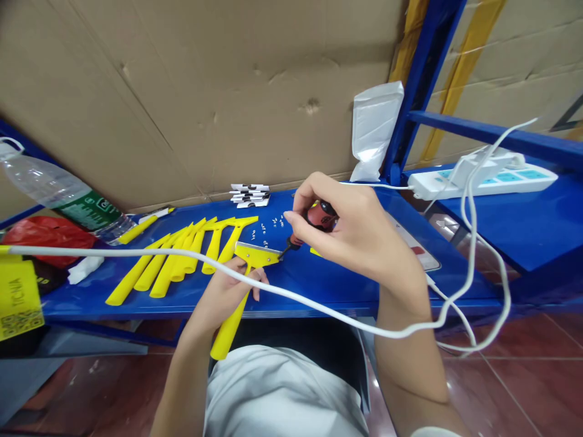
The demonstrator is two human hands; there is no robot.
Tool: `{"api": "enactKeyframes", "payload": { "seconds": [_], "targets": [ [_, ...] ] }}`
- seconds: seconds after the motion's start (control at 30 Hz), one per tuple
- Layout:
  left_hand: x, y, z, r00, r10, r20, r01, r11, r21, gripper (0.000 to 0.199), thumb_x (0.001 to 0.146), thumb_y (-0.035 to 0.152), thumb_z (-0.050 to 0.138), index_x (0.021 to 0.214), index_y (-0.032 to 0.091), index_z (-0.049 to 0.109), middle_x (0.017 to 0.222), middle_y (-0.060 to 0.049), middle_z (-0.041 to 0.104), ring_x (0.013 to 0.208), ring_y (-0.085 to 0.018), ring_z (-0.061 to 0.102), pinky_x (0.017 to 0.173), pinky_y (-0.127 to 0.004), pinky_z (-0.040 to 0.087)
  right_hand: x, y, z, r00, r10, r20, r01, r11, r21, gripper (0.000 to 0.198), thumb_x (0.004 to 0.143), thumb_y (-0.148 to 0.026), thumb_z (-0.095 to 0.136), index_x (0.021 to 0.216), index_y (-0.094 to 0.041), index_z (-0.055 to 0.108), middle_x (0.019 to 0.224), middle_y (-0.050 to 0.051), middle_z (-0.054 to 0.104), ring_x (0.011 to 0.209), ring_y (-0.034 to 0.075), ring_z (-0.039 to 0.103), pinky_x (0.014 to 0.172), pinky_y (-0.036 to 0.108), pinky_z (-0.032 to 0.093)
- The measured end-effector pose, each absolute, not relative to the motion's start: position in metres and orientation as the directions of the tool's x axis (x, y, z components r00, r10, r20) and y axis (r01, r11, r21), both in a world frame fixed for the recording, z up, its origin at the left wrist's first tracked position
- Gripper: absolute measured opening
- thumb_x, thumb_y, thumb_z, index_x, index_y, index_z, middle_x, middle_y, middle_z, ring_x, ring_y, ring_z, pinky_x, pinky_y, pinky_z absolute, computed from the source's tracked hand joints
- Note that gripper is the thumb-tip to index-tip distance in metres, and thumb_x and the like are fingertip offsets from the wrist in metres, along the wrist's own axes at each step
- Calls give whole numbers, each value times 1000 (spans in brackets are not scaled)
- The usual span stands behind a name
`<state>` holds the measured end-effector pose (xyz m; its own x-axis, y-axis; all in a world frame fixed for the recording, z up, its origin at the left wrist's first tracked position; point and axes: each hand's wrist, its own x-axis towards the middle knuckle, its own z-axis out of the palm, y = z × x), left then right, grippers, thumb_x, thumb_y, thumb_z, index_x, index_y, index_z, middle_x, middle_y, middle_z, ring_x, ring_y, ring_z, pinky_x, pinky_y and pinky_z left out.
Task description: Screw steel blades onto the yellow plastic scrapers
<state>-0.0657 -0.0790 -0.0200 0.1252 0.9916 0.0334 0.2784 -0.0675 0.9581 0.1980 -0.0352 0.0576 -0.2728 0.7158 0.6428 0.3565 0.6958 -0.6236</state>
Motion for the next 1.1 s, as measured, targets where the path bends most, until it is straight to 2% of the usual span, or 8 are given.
{"api": "enactKeyframes", "payload": {
  "seconds": [0.1,0.2,0.3,0.4,0.57,0.73,0.9,1.1],
  "targets": [
    [-63,-70,-14,135,991,-23,215,-7,977,29,97,44,77,88,17,67,84,-8,80,57,-15,68,62,-29,58,199,-37,58,-112,680,724,395,699,-596,17,102,-40,77,98,-28,65,89,1,76,75,21,77,66,39,57],
    [-60,-55,-4,136,990,-34,138,15,990,27,94,39,80,91,14,71,83,-8,80,54,-13,67,57,-27,55,203,-39,62,74,575,815,487,692,-533,21,102,-43,76,94,-29,63,98,5,75,77,22,72,68,42,55],
    [-56,-40,8,186,981,-58,100,40,994,27,92,37,81,97,11,77,85,-11,82,55,-14,68,58,-26,56,206,-39,64,152,524,838,543,664,-513,22,105,-45,72,94,-28,62,96,6,72,76,21,67,70,41,55],
    [-52,-29,14,278,952,-125,97,102,990,30,92,38,83,100,8,82,102,-19,87,62,-16,73,62,-28,59,208,-36,63,148,516,844,523,683,-510,23,105,-45,72,93,-27,63,93,5,71,76,21,68,71,39,54],
    [-46,-16,2,302,925,-230,-38,253,967,24,95,29,82,104,8,87,131,-22,83,102,-24,84,73,-21,64,209,-32,59,42,574,818,465,713,-524,18,104,-44,72,96,-29,66,89,3,71,73,19,66,72,39,54],
    [-42,-15,-1,290,880,-375,-180,436,882,27,103,16,69,122,2,82,132,-25,82,124,-28,82,97,-24,67,211,-32,61,-2,601,799,436,720,-540,17,105,-43,69,96,-28,66,86,2,71,75,19,68,71,37,53],
    [-41,-16,3,274,860,-430,-224,492,841,28,106,12,61,121,1,81,131,-25,82,124,-26,82,105,-25,66,213,-32,62,-38,615,788,457,712,-534,18,105,-44,68,98,-28,66,87,2,73,73,18,68,71,37,56],
    [-47,-11,-6,295,841,-455,-157,512,845,31,109,21,60,115,4,85,122,-23,85,108,-25,85,91,-24,70,212,-32,61,-57,614,787,475,710,-520,19,105,-45,69,98,-28,66,82,1,71,70,17,67,70,35,56]
  ]
}}
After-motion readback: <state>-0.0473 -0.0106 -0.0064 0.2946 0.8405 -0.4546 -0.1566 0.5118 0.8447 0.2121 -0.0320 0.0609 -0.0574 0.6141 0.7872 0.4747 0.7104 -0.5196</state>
